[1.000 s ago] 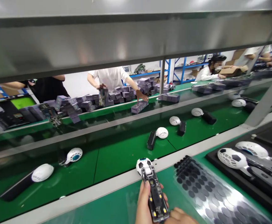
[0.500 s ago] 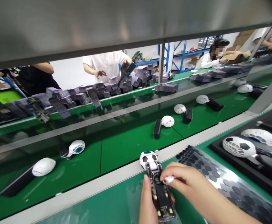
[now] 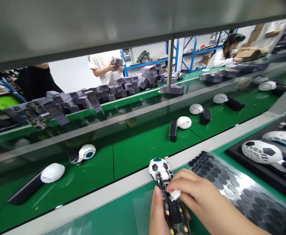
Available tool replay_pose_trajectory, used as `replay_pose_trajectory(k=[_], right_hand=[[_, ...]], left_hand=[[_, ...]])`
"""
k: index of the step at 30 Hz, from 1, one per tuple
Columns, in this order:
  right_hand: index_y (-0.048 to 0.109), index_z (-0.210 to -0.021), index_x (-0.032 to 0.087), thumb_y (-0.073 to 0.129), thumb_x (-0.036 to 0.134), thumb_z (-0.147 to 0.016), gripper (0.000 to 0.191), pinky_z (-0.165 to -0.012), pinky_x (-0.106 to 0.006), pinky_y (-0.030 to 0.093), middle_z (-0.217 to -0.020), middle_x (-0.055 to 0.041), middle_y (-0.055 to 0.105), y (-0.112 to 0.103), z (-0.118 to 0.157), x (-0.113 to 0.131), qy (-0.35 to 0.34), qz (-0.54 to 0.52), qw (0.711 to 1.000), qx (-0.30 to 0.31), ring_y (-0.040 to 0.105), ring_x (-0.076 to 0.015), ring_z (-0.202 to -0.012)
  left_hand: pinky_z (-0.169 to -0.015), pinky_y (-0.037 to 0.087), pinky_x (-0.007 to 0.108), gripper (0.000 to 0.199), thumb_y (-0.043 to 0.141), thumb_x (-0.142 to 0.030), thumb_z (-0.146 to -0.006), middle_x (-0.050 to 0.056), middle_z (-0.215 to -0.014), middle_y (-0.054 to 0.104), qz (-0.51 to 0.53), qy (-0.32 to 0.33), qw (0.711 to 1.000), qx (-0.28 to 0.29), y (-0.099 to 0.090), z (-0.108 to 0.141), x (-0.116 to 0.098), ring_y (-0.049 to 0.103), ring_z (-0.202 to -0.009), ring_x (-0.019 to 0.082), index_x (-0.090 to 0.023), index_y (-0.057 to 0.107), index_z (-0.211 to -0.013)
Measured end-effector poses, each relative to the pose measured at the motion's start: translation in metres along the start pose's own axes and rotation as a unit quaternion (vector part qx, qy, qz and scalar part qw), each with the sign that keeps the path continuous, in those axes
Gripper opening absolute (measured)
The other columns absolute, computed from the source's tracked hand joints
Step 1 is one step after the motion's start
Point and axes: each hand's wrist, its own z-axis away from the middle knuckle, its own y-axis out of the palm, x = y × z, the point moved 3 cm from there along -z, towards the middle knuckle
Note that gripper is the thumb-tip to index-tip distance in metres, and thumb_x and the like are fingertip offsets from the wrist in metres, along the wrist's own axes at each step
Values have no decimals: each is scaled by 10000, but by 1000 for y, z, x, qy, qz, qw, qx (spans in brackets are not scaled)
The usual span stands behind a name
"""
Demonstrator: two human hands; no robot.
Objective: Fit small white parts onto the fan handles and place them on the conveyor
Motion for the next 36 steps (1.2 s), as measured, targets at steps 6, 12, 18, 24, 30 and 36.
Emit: replay_pose_trajectory(k=[6, 12, 18, 24, 30, 36], right_hand=[[587, -790, 224, 441, -35, -735, 302, -655, -191, 429, -783, 25, 558, 0, 1, 1, 2, 13, 1000, -22, 544, -122, -781], [543, -690, 198, 516, -15, -746, 222, -609, -206, 399, -696, 28, 524, 0, 3, 2, -21, 40, 998, -47, 515, -130, -729], [550, -800, 235, 450, 81, -739, 193, -681, -234, 439, -900, -8, 443, 9, 5, -7, 84, -60, 993, -65, 509, -148, -815], [417, -942, 254, 420, 369, -800, 182, -442, -235, 455, -734, 25, 417, -4, 18, -11, 229, -305, 924, -43, 519, -159, -598], [428, -700, 214, 316, 335, -863, 231, -674, -238, 395, -715, 14, 490, -11, 34, -16, 182, -85, 979, -34, 509, -154, -721], [409, -665, 206, 321, 250, -864, 221, -662, -228, 387, -710, 14, 511, 2, 32, -15, 155, -94, 983, -20, 519, -138, -701]], left_hand=[[-781, 465, 379, 291, 471, -333, -848, 71, -1092, 516, 0, 24, 1000, -7, 0, 0, -2, 531, -919, 184, -166, 495, -1086], [-778, 455, 375, 475, 478, -521, -782, 81, -1076, 556, 5, 51, 999, 7, -1, -5, -3, 550, -921, 216, -162, 518, -1090], [-637, 480, 323, 651, 599, -644, -586, 83, -914, 638, 4, 40, 999, 12, 2, -2, -4, 610, -807, 273, -203, 551, -1063], [-491, 466, 286, 476, 692, -474, -601, 55, -683, 660, -14, 33, 999, 28, 12, 7, -9, 614, -512, 212, -177, 500, -920], [-401, 388, 237, 432, 595, -494, -672, 56, -563, 622, -38, 22, 998, 53, 7, 8, -9, 541, -407, 170, -150, 443, -886], [-455, 381, 226, 592, 628, -485, -648, 42, -613, 625, -26, 5, 998, 55, 5, 10, -5, 574, -468, 170, -168, 393, -1089]])
